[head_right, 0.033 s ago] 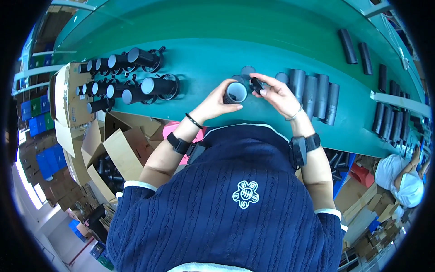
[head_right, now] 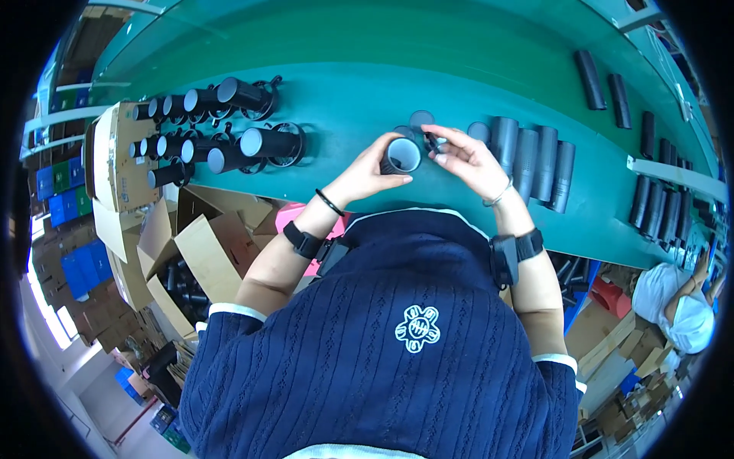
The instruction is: The person picks up a black cylinder and a cap, fits the cap onto the cylinder, and places the assembled unit onto the conveyor belt, repeating this process several times. They then move to a cardboard box, remove packing paper, and transfer more black cylinders from the box onto the conveyor belt.
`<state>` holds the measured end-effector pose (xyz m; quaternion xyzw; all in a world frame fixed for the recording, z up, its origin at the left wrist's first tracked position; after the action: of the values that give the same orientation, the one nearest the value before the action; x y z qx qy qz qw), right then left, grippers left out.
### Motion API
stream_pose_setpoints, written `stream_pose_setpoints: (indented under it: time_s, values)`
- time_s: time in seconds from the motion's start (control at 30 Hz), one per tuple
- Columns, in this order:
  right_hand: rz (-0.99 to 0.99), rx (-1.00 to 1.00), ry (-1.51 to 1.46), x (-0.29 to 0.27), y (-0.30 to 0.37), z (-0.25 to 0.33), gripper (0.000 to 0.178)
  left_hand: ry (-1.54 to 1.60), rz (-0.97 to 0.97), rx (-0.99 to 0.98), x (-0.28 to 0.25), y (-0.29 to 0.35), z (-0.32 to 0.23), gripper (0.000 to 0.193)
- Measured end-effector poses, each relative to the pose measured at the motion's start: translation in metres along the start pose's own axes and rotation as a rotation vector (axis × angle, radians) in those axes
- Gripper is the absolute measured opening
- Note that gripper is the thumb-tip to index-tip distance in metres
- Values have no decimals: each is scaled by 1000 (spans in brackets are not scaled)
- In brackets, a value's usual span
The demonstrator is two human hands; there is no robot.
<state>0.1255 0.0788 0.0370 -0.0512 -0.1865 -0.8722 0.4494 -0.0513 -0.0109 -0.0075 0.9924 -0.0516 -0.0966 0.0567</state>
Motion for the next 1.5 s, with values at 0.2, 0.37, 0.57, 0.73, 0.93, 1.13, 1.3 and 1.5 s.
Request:
stream_pose_setpoints:
  time_s: [0.2,0.37,0.57,0.73,0.93,1.13,1.3,1.5]
  values:
    - [-28,-258,727,28,-5,26,61,-36,10,56,3,2,-4,74]
    - [-84,-281,813,39,-10,20,59,-143,2,102,4,3,-6,75]
    - [-99,-250,824,41,-6,19,61,-110,6,191,6,10,-14,74]
    - [-114,-274,907,42,-3,13,60,-139,-31,182,13,8,-7,69]
    - [-123,-256,957,49,-2,19,56,-151,-24,149,14,8,-8,59]
    - [-129,-256,1004,52,-3,22,55,-136,-30,141,12,9,-9,55]
    - [-139,-268,965,55,-2,22,56,-135,-50,148,12,11,-11,54]
    - [-89,-252,969,54,-11,9,55,-138,-53,122,8,15,-10,51]
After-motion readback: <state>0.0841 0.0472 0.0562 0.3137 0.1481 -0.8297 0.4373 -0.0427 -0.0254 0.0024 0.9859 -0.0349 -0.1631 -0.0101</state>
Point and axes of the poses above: each hand's wrist, its own y-axis away from the middle knuckle, its own x-axis out of the palm, z = x × y, the point moved 4 cm from there along -y, towards the middle knuckle, and after that the axes turned 2 degrees about x, right-handed, at the moved point
